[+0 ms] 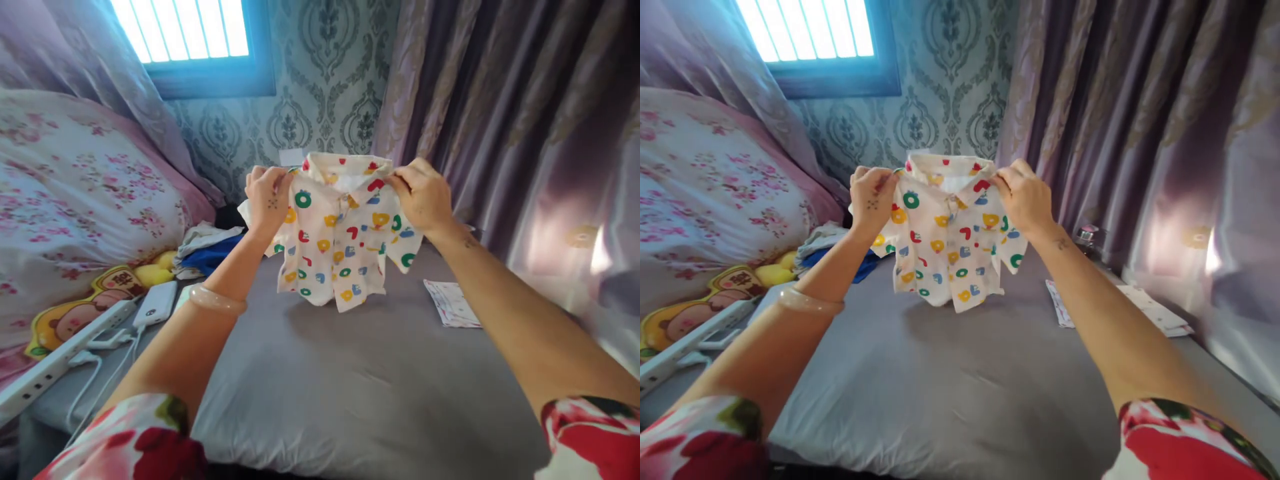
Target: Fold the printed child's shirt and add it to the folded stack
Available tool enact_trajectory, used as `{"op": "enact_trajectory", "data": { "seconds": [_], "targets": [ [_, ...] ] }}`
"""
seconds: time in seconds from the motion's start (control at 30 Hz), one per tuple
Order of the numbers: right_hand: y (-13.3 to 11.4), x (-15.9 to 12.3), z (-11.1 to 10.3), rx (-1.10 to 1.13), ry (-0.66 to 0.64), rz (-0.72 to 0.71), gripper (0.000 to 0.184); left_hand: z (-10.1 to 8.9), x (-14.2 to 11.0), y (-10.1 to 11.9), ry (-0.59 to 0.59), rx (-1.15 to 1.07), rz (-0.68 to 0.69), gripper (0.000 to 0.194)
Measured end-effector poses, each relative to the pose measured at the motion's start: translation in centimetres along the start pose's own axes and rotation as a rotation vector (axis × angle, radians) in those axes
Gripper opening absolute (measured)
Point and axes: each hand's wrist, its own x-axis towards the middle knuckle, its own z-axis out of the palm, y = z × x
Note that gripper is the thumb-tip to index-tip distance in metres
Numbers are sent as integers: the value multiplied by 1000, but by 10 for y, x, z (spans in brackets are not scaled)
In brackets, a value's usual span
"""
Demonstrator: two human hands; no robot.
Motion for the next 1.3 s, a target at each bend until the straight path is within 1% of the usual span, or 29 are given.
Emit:
{"op": "enact_trajectory", "data": {
  "seconds": [0.07, 0.2, 0.3, 0.4, 0.5, 0.6, 0.7, 0.8, 0.93, 1.03, 1.1, 1.17, 1.23, 1.3],
  "targets": [
    [6, 3, 5, 21, 54, 38, 35, 7, 1, 1, 43, 1, -15, 9],
    [17, 5, 15, 38, 93, 109, 34, 14, -1, 6, 46, 36, -14, 11],
    [18, 2, 19, 34, 113, 131, 29, 10, -6, 13, 68, 69, 2, 15],
    [11, -4, 15, 31, 136, 119, 29, -2, -11, 23, 82, 82, 18, 16],
    [-2, -13, 5, 8, 184, 97, 32, -20, -17, 33, 95, 101, 23, 20],
    [-19, -23, -10, -28, 234, 53, 37, -45, -24, 39, 103, 100, 53, 29],
    [-38, -33, -31, -76, 265, -29, 38, -74, -33, 45, 90, 64, 74, 33],
    [-57, -40, -57, -121, 264, -114, 37, -107, -40, 55, 70, 88, 42, 36],
    [-78, -33, -95, -138, 207, -181, 35, -146, -36, 73, 54, 239, -6, 40],
    [-83, -15, -113, -139, 149, -196, 30, -162, -21, 85, 2, 340, -1, 37],
    [-80, -1, -114, -132, 98, -206, 29, -162, -7, 89, -13, 383, 13, 36],
    [-69, 10, -103, -106, 18, -205, 29, -152, 4, 86, -26, 406, 26, 36],
    [-53, 15, -81, -72, -86, -186, 28, -131, 8, 74, -73, 429, 25, 34],
    [-35, 12, -50, -57, -185, -167, 26, -102, 3, 53, -158, 451, 15, 32]
  ]
}}
